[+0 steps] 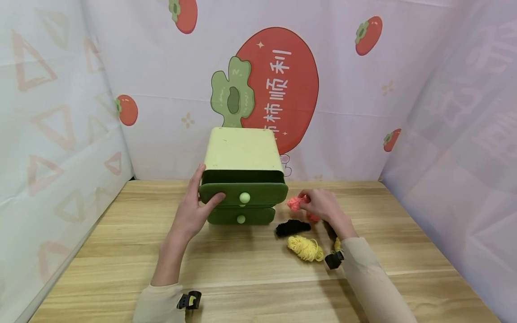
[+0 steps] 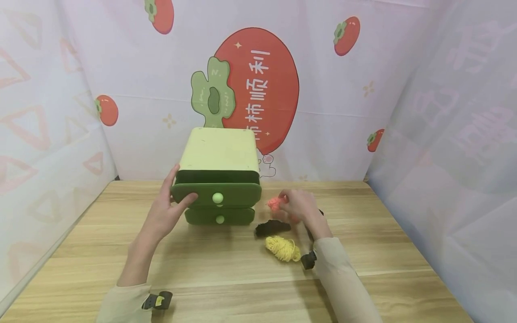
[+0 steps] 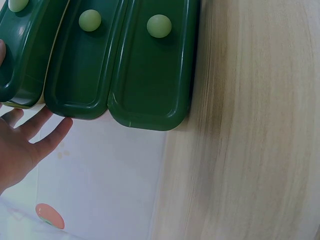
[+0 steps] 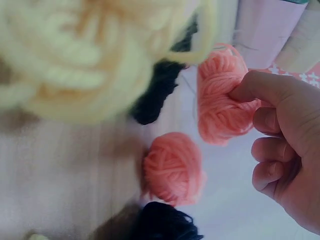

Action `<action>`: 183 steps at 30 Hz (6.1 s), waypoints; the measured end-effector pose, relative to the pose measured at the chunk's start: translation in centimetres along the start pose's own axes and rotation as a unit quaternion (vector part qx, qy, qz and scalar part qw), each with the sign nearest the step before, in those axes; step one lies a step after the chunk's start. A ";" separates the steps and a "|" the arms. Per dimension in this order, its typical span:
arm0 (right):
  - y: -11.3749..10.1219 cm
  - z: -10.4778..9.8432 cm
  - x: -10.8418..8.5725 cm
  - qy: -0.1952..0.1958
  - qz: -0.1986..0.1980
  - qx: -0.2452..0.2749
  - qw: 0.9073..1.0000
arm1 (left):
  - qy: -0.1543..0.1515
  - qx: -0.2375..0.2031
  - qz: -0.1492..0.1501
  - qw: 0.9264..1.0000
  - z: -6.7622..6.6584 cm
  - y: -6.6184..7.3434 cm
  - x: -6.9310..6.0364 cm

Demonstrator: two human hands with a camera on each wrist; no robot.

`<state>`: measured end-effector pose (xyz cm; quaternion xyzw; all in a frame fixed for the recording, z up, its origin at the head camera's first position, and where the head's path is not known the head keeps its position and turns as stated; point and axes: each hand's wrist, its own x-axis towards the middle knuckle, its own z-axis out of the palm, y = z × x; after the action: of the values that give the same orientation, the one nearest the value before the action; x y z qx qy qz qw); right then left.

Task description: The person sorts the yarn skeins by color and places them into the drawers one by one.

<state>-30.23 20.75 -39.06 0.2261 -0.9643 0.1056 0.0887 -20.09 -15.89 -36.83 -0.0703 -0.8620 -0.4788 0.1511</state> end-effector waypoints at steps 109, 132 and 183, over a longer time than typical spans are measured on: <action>-19.7 -9.1 3.8 0.064 -0.159 0.003 0.985 | 0.001 0.012 -0.001 1.000 -0.1 -0.2 0.1; -16.2 -9.0 2.1 0.168 -0.198 0.056 0.964 | 0.000 0.005 -0.002 1.000 0.0 -0.2 0.1; -2.8 -3.5 -1.0 0.138 0.046 0.098 0.984 | 0.001 -0.005 0.004 1.000 0.0 -0.3 0.1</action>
<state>-27.59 19.57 -35.43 0.1722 -0.9371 0.2340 0.1933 -20.28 -16.04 -37.05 -0.0739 -0.8590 -0.4827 0.1537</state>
